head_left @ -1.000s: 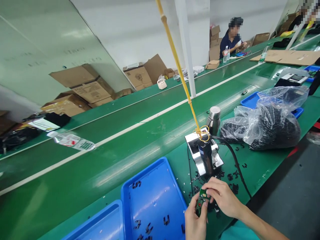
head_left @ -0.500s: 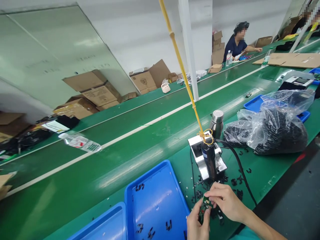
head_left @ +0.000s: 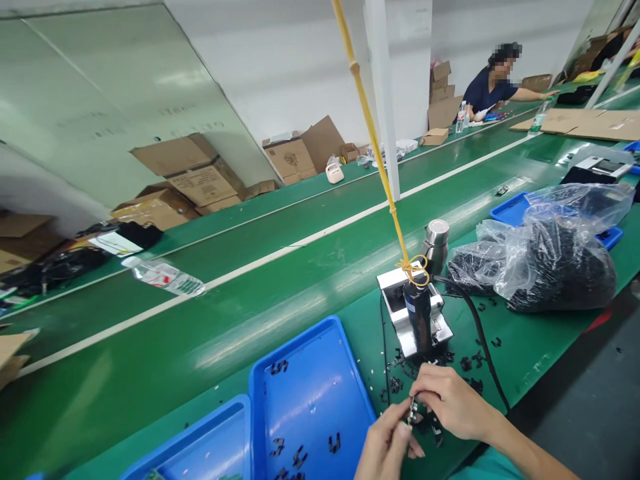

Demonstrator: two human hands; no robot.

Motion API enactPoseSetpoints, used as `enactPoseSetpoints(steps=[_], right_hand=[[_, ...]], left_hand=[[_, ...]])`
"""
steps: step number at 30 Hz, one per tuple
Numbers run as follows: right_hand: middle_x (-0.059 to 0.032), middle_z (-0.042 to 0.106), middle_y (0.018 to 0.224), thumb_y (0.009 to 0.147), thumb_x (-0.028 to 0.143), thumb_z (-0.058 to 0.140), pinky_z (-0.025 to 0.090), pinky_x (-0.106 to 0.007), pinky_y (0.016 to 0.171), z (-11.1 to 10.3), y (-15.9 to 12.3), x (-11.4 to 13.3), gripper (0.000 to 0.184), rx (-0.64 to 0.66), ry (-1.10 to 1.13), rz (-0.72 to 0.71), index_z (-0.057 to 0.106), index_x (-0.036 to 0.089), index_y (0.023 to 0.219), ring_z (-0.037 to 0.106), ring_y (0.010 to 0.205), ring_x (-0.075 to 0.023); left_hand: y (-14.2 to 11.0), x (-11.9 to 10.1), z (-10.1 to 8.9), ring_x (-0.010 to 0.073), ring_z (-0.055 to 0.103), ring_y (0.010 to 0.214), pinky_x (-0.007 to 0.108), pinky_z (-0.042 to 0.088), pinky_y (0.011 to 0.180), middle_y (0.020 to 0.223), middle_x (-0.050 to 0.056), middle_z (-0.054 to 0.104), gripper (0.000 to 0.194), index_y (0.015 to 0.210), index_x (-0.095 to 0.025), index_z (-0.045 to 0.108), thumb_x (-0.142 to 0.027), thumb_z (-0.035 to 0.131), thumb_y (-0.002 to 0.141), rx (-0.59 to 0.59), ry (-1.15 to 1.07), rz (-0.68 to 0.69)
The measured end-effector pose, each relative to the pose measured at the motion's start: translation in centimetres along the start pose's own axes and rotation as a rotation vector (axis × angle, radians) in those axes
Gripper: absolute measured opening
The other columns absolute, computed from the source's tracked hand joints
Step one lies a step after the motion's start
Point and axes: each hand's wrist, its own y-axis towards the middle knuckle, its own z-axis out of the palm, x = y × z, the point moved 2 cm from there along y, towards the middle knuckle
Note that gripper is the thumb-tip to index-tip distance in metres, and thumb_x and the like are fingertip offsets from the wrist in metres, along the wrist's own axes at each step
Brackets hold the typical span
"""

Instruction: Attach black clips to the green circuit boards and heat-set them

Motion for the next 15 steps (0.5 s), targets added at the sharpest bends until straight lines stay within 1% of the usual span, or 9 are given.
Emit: enactPoseSetpoints(steps=[2, 4, 6, 7, 8, 9, 11, 14, 15], right_hand=[[-0.0056, 0.069, 0.089, 0.1, 0.013, 0.044, 0.055, -0.029, 0.072, -0.1, -0.4, -0.1, 0.033, -0.014, 0.02, -0.033, 0.076, 0.02, 0.096, 0.068, 0.08, -0.0181], [-0.0063, 0.07, 0.09, 0.101, 0.014, 0.043, 0.055, -0.029, 0.07, -0.1, -0.8, -0.2, 0.033, -0.024, 0.039, -0.085, 0.076, 0.02, 0.097, 0.068, 0.079, -0.0177], [-0.007, 0.07, 0.089, 0.102, 0.014, 0.042, 0.056, -0.028, 0.067, -0.2, -1.1, -0.3, 0.035, -0.022, 0.049, -0.142, 0.076, 0.02, 0.099, 0.068, 0.075, -0.0169], [-0.0074, 0.07, 0.089, 0.102, 0.014, 0.041, 0.056, -0.029, 0.066, -0.3, -1.2, -0.3, 0.035, -0.022, 0.053, -0.172, 0.076, 0.02, 0.1, 0.068, 0.074, -0.0166], [-0.0076, 0.071, 0.089, 0.103, 0.013, 0.041, 0.057, -0.029, 0.065, -0.4, -1.2, -0.3, 0.036, -0.024, 0.054, -0.201, 0.076, 0.02, 0.101, 0.068, 0.073, -0.0163], [-0.0079, 0.072, 0.09, 0.102, 0.013, 0.041, 0.057, -0.029, 0.065, -0.6, -1.2, -0.3, 0.036, -0.027, 0.05, -0.229, 0.076, 0.02, 0.102, 0.068, 0.073, -0.0163], [-0.0084, 0.074, 0.095, 0.101, 0.011, 0.042, 0.06, -0.029, 0.069, -1.0, -1.0, -0.2, 0.036, -0.027, 0.021, -0.258, 0.077, 0.02, 0.106, 0.07, 0.078, -0.0171], [-0.0086, 0.076, 0.109, 0.1, 0.008, 0.043, 0.062, -0.031, 0.08, -1.6, -0.5, 0.2, 0.038, -0.012, -0.043, -0.256, 0.075, 0.022, 0.115, 0.074, 0.093, -0.0193], [-0.0081, 0.076, 0.112, 0.1, 0.006, 0.043, 0.063, -0.03, 0.082, -1.8, -0.4, 0.3, 0.039, -0.035, -0.045, -0.262, 0.074, 0.023, 0.117, 0.074, 0.096, -0.0195]], left_hand=[[0.2, 0.1, 0.3, 0.0204, 0.072, 0.056, 0.029, 0.054, 0.056, 0.076, 0.01, 0.079, 0.054, 0.103, -0.015, 0.078, -0.065, 0.071, 0.086, 0.061, -0.236, -0.168], [0.3, 0.4, 1.2, 0.0199, 0.074, 0.053, 0.025, 0.054, 0.052, 0.071, 0.01, 0.079, 0.048, 0.095, -0.015, 0.072, -0.061, 0.077, 0.084, 0.155, -0.418, -0.29], [0.2, 0.8, 2.4, 0.02, 0.074, 0.051, 0.022, 0.053, 0.049, 0.063, 0.008, 0.076, 0.044, 0.092, -0.015, 0.068, -0.057, 0.079, 0.084, 0.285, -0.555, -0.34], [0.2, 0.9, 3.1, 0.0198, 0.074, 0.049, 0.021, 0.053, 0.047, 0.06, 0.008, 0.075, 0.044, 0.091, -0.014, 0.068, -0.057, 0.079, 0.084, 0.329, -0.613, -0.34], [0.2, 1.0, 3.7, 0.0189, 0.073, 0.047, 0.02, 0.052, 0.045, 0.059, 0.007, 0.074, 0.044, 0.09, -0.014, 0.068, -0.056, 0.08, 0.083, 0.334, -0.658, -0.323], [0.3, 1.0, 4.2, 0.0174, 0.071, 0.045, 0.019, 0.051, 0.043, 0.058, 0.007, 0.073, 0.044, 0.089, -0.014, 0.068, -0.054, 0.082, 0.081, 0.307, -0.688, -0.293], [0.6, 1.0, 4.9, 0.0141, 0.067, 0.04, 0.017, 0.048, 0.038, 0.06, 0.005, 0.073, 0.042, 0.085, -0.013, 0.068, -0.05, 0.086, 0.079, 0.197, -0.703, -0.224], [1.3, 0.9, 5.4, 0.0109, 0.065, 0.038, 0.015, 0.045, 0.034, 0.067, 0.003, 0.075, 0.038, 0.084, -0.013, 0.067, -0.046, 0.087, 0.08, 0.055, -0.663, -0.155], [1.5, 0.8, 5.3, 0.011, 0.066, 0.039, 0.015, 0.046, 0.034, 0.07, 0.003, 0.076, 0.038, 0.084, -0.014, 0.066, -0.046, 0.086, 0.08, 0.02, -0.635, -0.138]])
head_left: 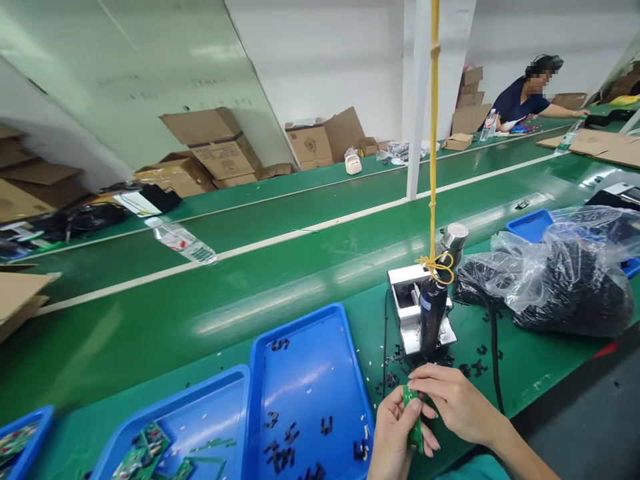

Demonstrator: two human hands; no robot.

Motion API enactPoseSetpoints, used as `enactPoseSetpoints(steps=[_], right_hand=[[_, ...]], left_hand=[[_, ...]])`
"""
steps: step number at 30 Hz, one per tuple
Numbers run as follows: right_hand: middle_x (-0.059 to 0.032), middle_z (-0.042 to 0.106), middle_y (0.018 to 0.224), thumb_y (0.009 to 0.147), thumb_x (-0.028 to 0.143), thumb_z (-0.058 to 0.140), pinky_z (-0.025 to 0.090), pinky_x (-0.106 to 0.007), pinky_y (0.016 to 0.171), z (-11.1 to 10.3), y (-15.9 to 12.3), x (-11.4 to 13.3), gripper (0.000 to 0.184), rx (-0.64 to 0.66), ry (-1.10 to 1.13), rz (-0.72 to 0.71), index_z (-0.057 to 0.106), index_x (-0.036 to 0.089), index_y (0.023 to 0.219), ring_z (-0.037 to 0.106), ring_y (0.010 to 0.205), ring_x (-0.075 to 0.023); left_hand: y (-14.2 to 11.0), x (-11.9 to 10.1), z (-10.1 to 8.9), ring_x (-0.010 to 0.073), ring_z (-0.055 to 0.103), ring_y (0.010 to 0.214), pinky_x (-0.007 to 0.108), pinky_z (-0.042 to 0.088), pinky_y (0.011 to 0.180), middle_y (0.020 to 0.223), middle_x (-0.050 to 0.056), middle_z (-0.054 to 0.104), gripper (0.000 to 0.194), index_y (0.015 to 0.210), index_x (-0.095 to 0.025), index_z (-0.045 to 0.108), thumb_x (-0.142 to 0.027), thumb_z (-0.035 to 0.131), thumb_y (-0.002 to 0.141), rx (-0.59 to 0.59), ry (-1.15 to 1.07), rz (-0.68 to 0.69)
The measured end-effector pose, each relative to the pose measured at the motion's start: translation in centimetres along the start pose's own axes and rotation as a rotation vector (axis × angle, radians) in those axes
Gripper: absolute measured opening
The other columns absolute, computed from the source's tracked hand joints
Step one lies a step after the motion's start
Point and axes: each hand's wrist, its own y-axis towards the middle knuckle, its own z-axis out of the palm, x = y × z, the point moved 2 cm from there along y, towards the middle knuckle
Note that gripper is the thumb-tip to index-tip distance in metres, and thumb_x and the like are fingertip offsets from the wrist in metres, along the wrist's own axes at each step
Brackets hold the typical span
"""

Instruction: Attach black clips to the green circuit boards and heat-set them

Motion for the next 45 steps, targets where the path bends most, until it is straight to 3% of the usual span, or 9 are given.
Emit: enactPoseSetpoints(steps=[6, 10, 13, 20, 29, 33, 35, 38, 45], right_hand=[[-0.0063, 0.068, 0.103, 0.095, 0.003, 0.059, 0.06, -0.03, 0.077, -1.6, 1.3, -0.1, 0.032, -0.733, -0.013, -0.035, 0.071, 0.025, 0.115, 0.069, 0.091, -0.0182], [-0.0082, 0.062, 0.108, 0.095, 0.009, 0.063, 0.057, -0.035, 0.084, -1.4, 1.7, -0.4, 0.028, -0.934, 0.047, 0.02, 0.068, 0.025, 0.117, 0.064, 0.1, -0.0222], [-0.0038, 0.066, 0.094, 0.096, 0.009, 0.061, 0.055, -0.03, 0.076, -0.5, 1.4, 0.1, 0.024, -0.779, 0.074, -0.025, 0.07, 0.027, 0.11, 0.064, 0.087, -0.0184], [-0.0021, 0.058, 0.087, 0.101, 0.041, 0.058, 0.049, -0.025, 0.06, 1.7, 0.7, 0.3, 0.03, -0.096, 0.498, 0.424, 0.068, 0.02, 0.081, 0.058, 0.071, -0.0143], [-0.0037, 0.058, 0.091, 0.099, 0.045, 0.061, 0.048, -0.026, 0.061, 2.1, 0.3, 0.0, 0.034, -0.105, 0.562, 0.49, 0.067, 0.02, 0.078, 0.057, 0.074, -0.0157], [-0.0058, 0.064, 0.101, 0.096, 0.032, 0.067, 0.054, -0.031, 0.082, 0.8, 0.4, -0.4, 0.01, -0.589, 0.196, 0.305, 0.072, 0.024, 0.095, 0.064, 0.094, -0.0203], [-0.0089, 0.064, 0.12, 0.092, 0.032, 0.072, 0.053, -0.037, 0.096, -0.3, 1.2, -1.0, 0.029, -0.82, 0.132, 0.25, 0.068, 0.026, 0.12, 0.063, 0.112, -0.0239], [-0.0123, 0.067, 0.13, 0.089, 0.037, 0.075, 0.055, -0.043, 0.099, -1.5, 3.1, -2.2, 0.054, -0.661, 0.323, 0.315, 0.057, 0.024, 0.138, 0.067, 0.116, -0.0269], [0.0065, 0.062, 0.066, 0.087, 0.032, 0.077, 0.05, -0.027, 0.054, -3.5, 2.7, -1.9, 0.047, -0.51, 0.461, 0.277, 0.058, 0.022, 0.129, 0.056, 0.051, -0.0124]], left_hand=[[0.2, -0.7, 0.1, 0.0149, 0.069, 0.041, 0.019, 0.051, 0.037, 0.067, 0.004, 0.076, 0.048, 0.081, -0.015, 0.062, -0.055, 0.087, 0.075, -0.115, 0.158, 0.083], [0.0, -0.8, 0.5, 0.0152, 0.069, 0.043, 0.02, 0.052, 0.039, 0.069, 0.005, 0.076, 0.049, 0.077, -0.015, 0.062, -0.058, 0.086, 0.074, -0.14, 0.207, 0.122], [-0.3, -0.9, 0.6, 0.013, 0.066, 0.042, 0.02, 0.051, 0.042, 0.065, 0.004, 0.074, 0.047, 0.077, -0.015, 0.066, -0.059, 0.082, 0.079, -0.141, 0.288, 0.171], [-1.0, -1.9, 0.0, 0.0126, 0.061, 0.047, 0.021, 0.046, 0.048, 0.059, 0.001, 0.068, 0.04, 0.083, -0.015, 0.073, -0.054, 0.069, 0.092, -0.129, 0.623, 0.277], [-0.6, -1.3, -0.1, 0.0105, 0.061, 0.045, 0.02, 0.044, 0.045, 0.071, 0.004, 0.075, 0.048, 0.093, -0.015, 0.072, -0.063, 0.068, 0.089, -0.121, 0.599, 0.231], [0.1, -1.0, 0.0, 0.0105, 0.064, 0.041, 0.018, 0.043, 0.039, 0.073, 0.004, 0.075, 0.049, 0.084, -0.016, 0.063, -0.065, 0.073, 0.085, -0.12, 0.403, 0.168], [0.7, -1.2, 0.1, 0.0105, 0.065, 0.041, 0.018, 0.044, 0.039, 0.074, 0.003, 0.075, 0.048, 0.081, -0.017, 0.06, -0.062, 0.075, 0.084, -0.102, 0.325, 0.172], [1.5, -1.4, 0.5, 0.0106, 0.066, 0.042, 0.018, 0.045, 0.038, 0.072, 0.001, 0.072, 0.049, 0.08, -0.017, 0.058, -0.061, 0.077, 0.083, -0.091, 0.266, 0.182], [3.6, -0.5, 2.0, 0.0114, 0.065, 0.04, 0.017, 0.045, 0.036, 0.067, 0.001, 0.071, 0.055, 0.078, -0.017, 0.055, -0.066, 0.081, 0.074, -0.11, 0.134, 0.177]])
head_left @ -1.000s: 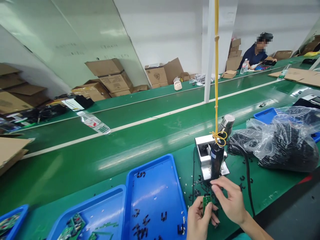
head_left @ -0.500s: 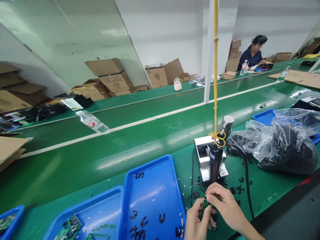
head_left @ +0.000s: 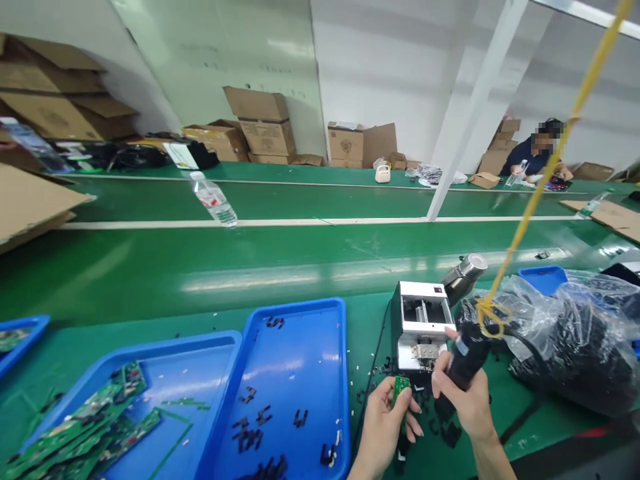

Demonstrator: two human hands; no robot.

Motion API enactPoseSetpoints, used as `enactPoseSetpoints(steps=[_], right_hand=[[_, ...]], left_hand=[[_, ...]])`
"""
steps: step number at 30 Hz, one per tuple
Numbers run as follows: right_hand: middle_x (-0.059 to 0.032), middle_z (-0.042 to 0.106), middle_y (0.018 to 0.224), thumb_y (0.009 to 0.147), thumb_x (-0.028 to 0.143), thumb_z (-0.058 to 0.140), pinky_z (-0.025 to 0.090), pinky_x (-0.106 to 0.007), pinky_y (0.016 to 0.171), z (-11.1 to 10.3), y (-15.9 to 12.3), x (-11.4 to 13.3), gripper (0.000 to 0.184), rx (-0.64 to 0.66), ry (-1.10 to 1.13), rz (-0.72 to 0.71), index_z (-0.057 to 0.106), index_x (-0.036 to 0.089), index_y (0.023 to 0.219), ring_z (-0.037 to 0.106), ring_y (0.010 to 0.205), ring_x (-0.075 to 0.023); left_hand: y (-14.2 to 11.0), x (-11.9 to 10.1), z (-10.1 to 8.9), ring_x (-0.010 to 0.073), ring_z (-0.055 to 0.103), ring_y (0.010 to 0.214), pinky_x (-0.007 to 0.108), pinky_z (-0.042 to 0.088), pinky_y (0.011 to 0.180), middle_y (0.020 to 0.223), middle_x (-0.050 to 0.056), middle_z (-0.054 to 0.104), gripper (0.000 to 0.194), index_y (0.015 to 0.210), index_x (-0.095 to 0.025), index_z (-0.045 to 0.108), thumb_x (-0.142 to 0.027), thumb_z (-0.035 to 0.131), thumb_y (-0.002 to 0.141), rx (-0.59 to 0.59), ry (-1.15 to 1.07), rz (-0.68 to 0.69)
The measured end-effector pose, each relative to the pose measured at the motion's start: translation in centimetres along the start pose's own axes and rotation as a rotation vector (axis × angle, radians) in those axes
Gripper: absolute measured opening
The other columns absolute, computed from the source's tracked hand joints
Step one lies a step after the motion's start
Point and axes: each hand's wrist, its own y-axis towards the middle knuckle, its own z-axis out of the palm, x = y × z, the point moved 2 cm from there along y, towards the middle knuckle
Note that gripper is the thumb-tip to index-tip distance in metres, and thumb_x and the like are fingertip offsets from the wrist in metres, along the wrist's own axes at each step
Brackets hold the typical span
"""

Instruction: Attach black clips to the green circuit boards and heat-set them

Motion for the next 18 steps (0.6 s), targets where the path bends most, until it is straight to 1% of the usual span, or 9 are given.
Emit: enactPoseSetpoints(steps=[2, 5, 7, 8, 10, 12, 16, 18], right_hand=[[0.0077, 0.06, 0.062, 0.09, 0.029, 0.073, 0.048, -0.028, 0.052, -0.1, 0.4, 1.0, 0.05, -0.021, 0.029, -0.065, 0.052, 0.022, 0.135, 0.054, 0.049, -0.0122], [0.0077, 0.061, 0.061, 0.091, 0.021, 0.073, 0.049, -0.029, 0.053, 0.7, 1.7, 2.8, 0.053, -0.108, 0.037, -0.263, 0.048, 0.022, 0.137, 0.056, 0.049, -0.0136], [0.008, 0.062, 0.061, 0.091, 0.018, 0.071, 0.05, -0.03, 0.053, 1.5, 2.6, 3.6, 0.049, -0.151, 0.052, -0.386, 0.047, 0.022, 0.134, 0.058, 0.05, -0.0139], [0.008, 0.062, 0.062, 0.091, 0.016, 0.071, 0.051, -0.03, 0.053, 2.0, 2.9, 3.9, 0.045, -0.156, 0.042, -0.421, 0.048, 0.023, 0.129, 0.058, 0.05, -0.0137], [0.0079, 0.063, 0.062, 0.091, 0.016, 0.071, 0.051, -0.03, 0.054, 2.8, 3.2, 3.9, 0.035, -0.142, -0.002, -0.444, 0.05, 0.023, 0.119, 0.059, 0.05, -0.0131], [0.0081, 0.062, 0.062, 0.09, 0.017, 0.072, 0.051, -0.03, 0.054, 3.2, 3.3, 3.5, 0.031, -0.127, -0.04, -0.44, 0.05, 0.023, 0.112, 0.058, 0.048, -0.0126], [0.0089, 0.061, 0.06, 0.091, 0.018, 0.072, 0.049, -0.03, 0.053, 3.2, 3.2, 2.6, 0.031, -0.126, -0.062, -0.44, 0.048, 0.022, 0.11, 0.056, 0.046, -0.0124], [0.009, 0.061, 0.059, 0.092, 0.018, 0.071, 0.049, -0.03, 0.055, 3.0, 3.2, 2.4, 0.031, -0.121, -0.076, -0.438, 0.048, 0.022, 0.111, 0.056, 0.047, -0.0127]], left_hand=[[0.7, 0.5, 0.6, 0.0117, 0.065, 0.04, 0.018, 0.045, 0.036, 0.066, 0.001, 0.071, 0.055, 0.08, -0.017, 0.055, -0.066, 0.08, 0.074, -0.017, -0.035, 0.002], [1.7, 1.3, 1.5, 0.0123, 0.066, 0.041, 0.018, 0.046, 0.036, 0.064, 0.0, 0.07, 0.057, 0.079, -0.017, 0.055, -0.068, 0.079, 0.074, -0.063, -0.063, 0.007], [2.3, 2.0, 1.9, 0.0128, 0.066, 0.041, 0.018, 0.047, 0.036, 0.064, -0.001, 0.069, 0.058, 0.078, -0.018, 0.054, -0.07, 0.078, 0.073, -0.1, -0.068, 0.012], [2.5, 2.4, 2.1, 0.0127, 0.066, 0.04, 0.018, 0.046, 0.035, 0.063, -0.002, 0.068, 0.06, 0.078, -0.018, 0.053, -0.072, 0.077, 0.072, -0.119, -0.067, 0.015], [2.8, 3.3, 2.3, 0.0123, 0.064, 0.037, 0.017, 0.041, 0.032, 0.06, -0.004, 0.065, 0.063, 0.077, -0.019, 0.051, -0.077, 0.074, 0.07, -0.158, -0.064, 0.022], [3.0, 4.3, 2.5, 0.0105, 0.061, 0.034, 0.015, 0.035, 0.029, 0.059, -0.006, 0.062, 0.064, 0.077, -0.021, 0.049, -0.081, 0.071, 0.07, -0.193, -0.059, 0.03], [3.2, 5.7, 2.8, 0.0046, 0.047, 0.027, 0.014, 0.023, 0.025, 0.059, -0.009, 0.058, 0.059, 0.08, -0.023, 0.046, -0.078, 0.067, 0.077, -0.235, -0.043, 0.037], [3.3, 6.1, 3.1, 0.0029, 0.039, 0.026, 0.014, 0.02, 0.025, 0.057, -0.011, 0.054, 0.056, 0.083, -0.024, 0.046, -0.076, 0.065, 0.08, -0.251, -0.037, 0.034]])
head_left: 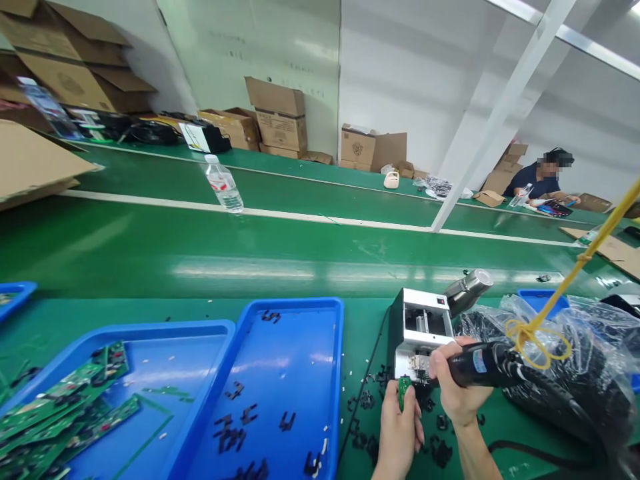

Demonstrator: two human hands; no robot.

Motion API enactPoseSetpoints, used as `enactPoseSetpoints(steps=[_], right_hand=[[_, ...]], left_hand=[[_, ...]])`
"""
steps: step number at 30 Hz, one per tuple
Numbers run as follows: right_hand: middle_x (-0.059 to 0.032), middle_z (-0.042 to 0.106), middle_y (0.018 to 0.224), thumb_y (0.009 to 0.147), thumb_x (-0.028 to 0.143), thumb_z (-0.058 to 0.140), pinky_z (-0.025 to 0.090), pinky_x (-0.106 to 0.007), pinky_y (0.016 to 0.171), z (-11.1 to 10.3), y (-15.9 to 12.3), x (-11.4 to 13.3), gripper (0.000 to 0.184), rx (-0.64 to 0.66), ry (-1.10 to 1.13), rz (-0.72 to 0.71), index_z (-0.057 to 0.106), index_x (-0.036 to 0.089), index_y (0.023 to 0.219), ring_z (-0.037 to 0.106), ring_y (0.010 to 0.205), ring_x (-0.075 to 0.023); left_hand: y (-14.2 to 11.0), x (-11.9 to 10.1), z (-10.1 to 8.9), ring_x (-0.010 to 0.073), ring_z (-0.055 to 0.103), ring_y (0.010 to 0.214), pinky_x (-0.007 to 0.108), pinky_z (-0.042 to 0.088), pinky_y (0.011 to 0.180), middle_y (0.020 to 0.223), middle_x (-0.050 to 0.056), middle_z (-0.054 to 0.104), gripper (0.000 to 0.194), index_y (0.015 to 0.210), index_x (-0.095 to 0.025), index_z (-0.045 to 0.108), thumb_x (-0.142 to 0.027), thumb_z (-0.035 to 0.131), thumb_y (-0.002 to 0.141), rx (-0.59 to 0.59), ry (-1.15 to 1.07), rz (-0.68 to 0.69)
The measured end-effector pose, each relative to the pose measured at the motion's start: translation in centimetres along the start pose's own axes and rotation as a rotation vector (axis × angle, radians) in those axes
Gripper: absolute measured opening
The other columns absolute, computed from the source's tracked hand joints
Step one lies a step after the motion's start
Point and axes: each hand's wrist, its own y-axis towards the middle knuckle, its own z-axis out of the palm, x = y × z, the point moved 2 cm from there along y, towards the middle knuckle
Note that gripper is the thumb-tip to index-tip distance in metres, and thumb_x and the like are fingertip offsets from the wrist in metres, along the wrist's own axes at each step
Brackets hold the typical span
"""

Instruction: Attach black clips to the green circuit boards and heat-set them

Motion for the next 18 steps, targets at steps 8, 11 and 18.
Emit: enactPoseSetpoints(steps=[8, 11, 18], right_hand=[[0.0097, 0.061, 0.061, 0.093, 0.014, 0.069, 0.05, -0.029, 0.053, -0.1, 0.1, 0.6, 0.031, -0.009, 0.056, -0.003, 0.049, 0.022, 0.114, 0.055, 0.044, -0.0103], [0.0094, 0.062, 0.062, 0.092, 0.012, 0.069, 0.051, -0.03, 0.054, -0.2, 0.0, 0.9, 0.035, -0.029, 0.12, 0.003, 0.048, 0.023, 0.118, 0.057, 0.048, -0.0115], [0.0096, 0.06, 0.057, 0.093, 0.018, 0.071, 0.047, -0.03, 0.054, -0.1, 0.7, 0.5, 0.029, -0.031, 0.033, 0.047, 0.048, 0.022, 0.11, 0.055, 0.046, -0.0126]], left_hand=[[-0.1, 0.1, 0.6, 0.0018, 0.028, 0.031, 0.015, 0.02, 0.031, 0.055, -0.014, 0.045, 0.056, 0.084, -0.026, 0.042, -0.077, 0.063, 0.081, -0.005, -0.018, -0.01], [-0.4, -0.6, 0.5, 0.0021, 0.028, 0.034, 0.015, 0.022, 0.033, 0.055, -0.015, 0.043, 0.058, 0.085, -0.025, 0.042, -0.079, 0.063, 0.08, 0.024, -0.022, -0.022], [-0.8, -1.6, 0.4, 0.0025, 0.03, 0.038, 0.015, 0.024, 0.036, 0.056, -0.014, 0.041, 0.06, 0.083, -0.025, 0.041, -0.082, 0.059, 0.08, 0.067, 0.002, -0.039]])
